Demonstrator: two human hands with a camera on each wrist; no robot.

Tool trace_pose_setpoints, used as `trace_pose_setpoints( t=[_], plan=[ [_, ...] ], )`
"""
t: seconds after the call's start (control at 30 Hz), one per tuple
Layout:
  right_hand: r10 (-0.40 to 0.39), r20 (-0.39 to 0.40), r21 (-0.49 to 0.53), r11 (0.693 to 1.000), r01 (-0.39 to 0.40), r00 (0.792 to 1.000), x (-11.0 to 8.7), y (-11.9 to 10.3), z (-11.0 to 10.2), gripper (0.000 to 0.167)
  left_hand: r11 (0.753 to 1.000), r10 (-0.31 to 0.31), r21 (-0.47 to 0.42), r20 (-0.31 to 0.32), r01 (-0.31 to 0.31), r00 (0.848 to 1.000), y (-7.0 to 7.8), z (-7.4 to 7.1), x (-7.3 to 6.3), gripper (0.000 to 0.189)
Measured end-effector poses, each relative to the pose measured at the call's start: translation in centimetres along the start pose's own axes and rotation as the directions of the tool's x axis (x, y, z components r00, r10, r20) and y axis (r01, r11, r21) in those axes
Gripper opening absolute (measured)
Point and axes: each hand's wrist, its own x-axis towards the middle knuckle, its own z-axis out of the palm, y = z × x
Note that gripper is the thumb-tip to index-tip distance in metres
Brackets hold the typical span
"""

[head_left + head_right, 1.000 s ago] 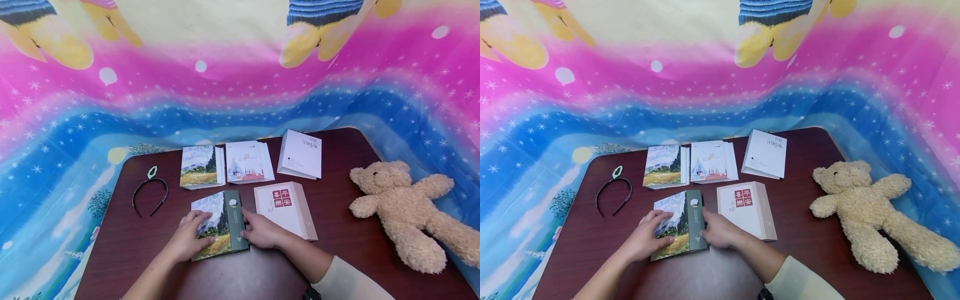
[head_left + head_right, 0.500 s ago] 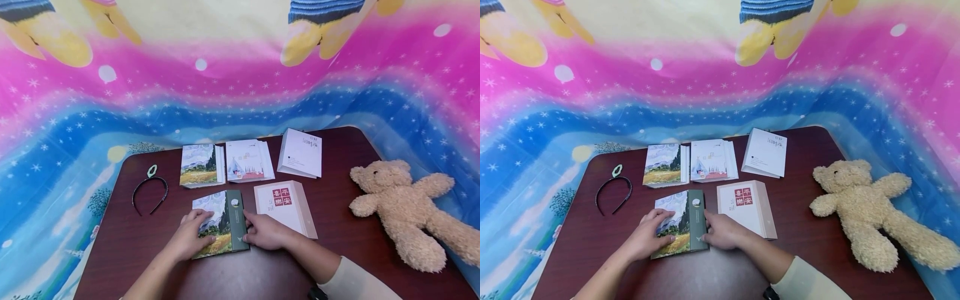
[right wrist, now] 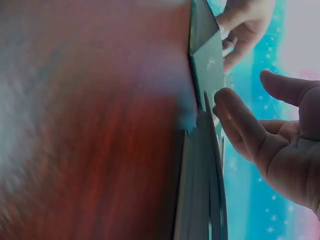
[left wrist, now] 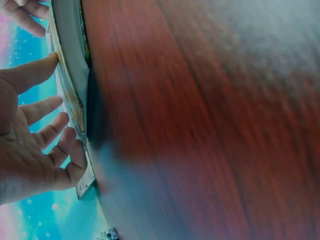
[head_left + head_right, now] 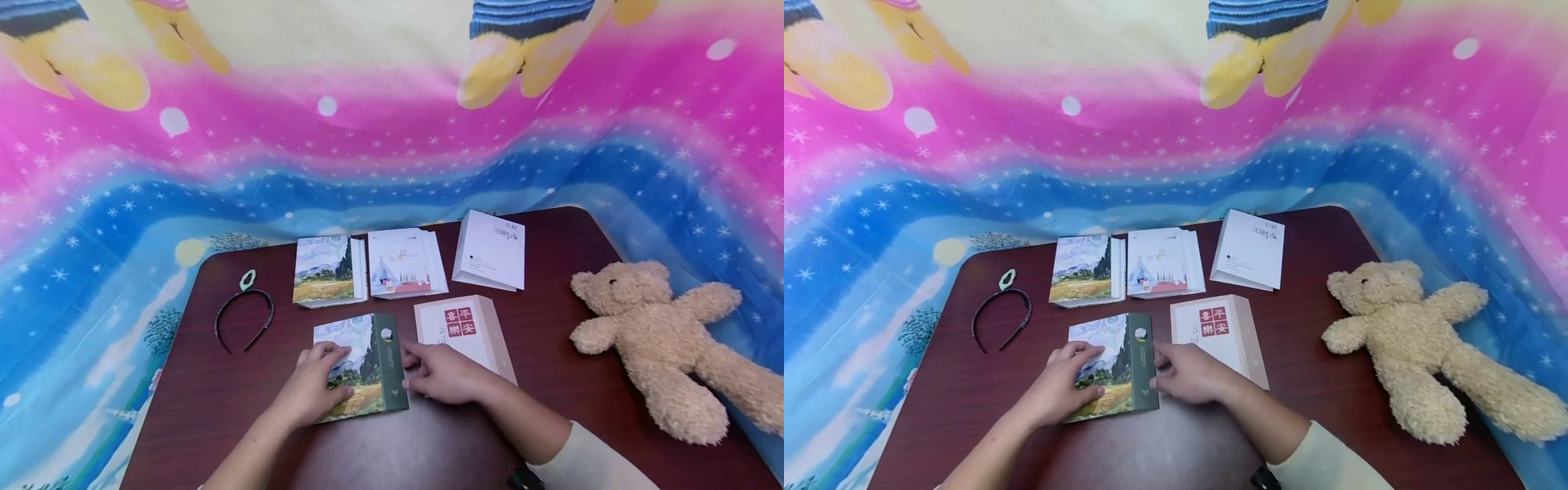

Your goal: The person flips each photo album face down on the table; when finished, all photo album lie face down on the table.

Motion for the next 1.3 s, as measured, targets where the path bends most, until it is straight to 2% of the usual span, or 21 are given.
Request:
trace_pose_setpoints(
  t=[0.33, 0.57, 0.87, 1.07, 1.3],
  plan=[
    [-0.003, -0.032, 0.008, 1.0, 0.003, 0.999, -0.1, 0.8, -0.9, 0.073, 1.0, 0.005, -0.026, -0.008, -0.005, 1.0, 0.2, -0.4, 0.1, 0.071],
    [0.004, -0.028, 0.034, 0.999, -0.003, 1.0, 0.1, 1.0, -1.0, 0.073, 0.998, 0.037, -0.045, -0.044, -0.039, 0.998, 0.3, -0.6, 0.4, 0.071],
    [-0.036, -0.031, 0.019, 0.999, 0.037, 0.999, -0.4, 1.5, -1.2, 0.071, 0.996, 0.069, -0.047, -0.07, -0.072, 0.995, 1.2, -0.8, 1.2, 0.067],
    [-0.079, -0.041, 0.022, 0.997, 0.08, 0.996, -1.3, 2.1, -1.9, 0.069, 0.99, 0.076, -0.111, -0.086, -0.085, 0.993, 1.9, -0.7, 1.6, 0.061],
    [-0.068, -0.076, 0.049, 0.996, 0.072, 0.995, -2.5, 3.0, -3.4, 0.067, 0.978, 0.1, -0.169, -0.116, -0.119, 0.988, 2.4, -0.1, 2.0, 0.057]
  ],
)
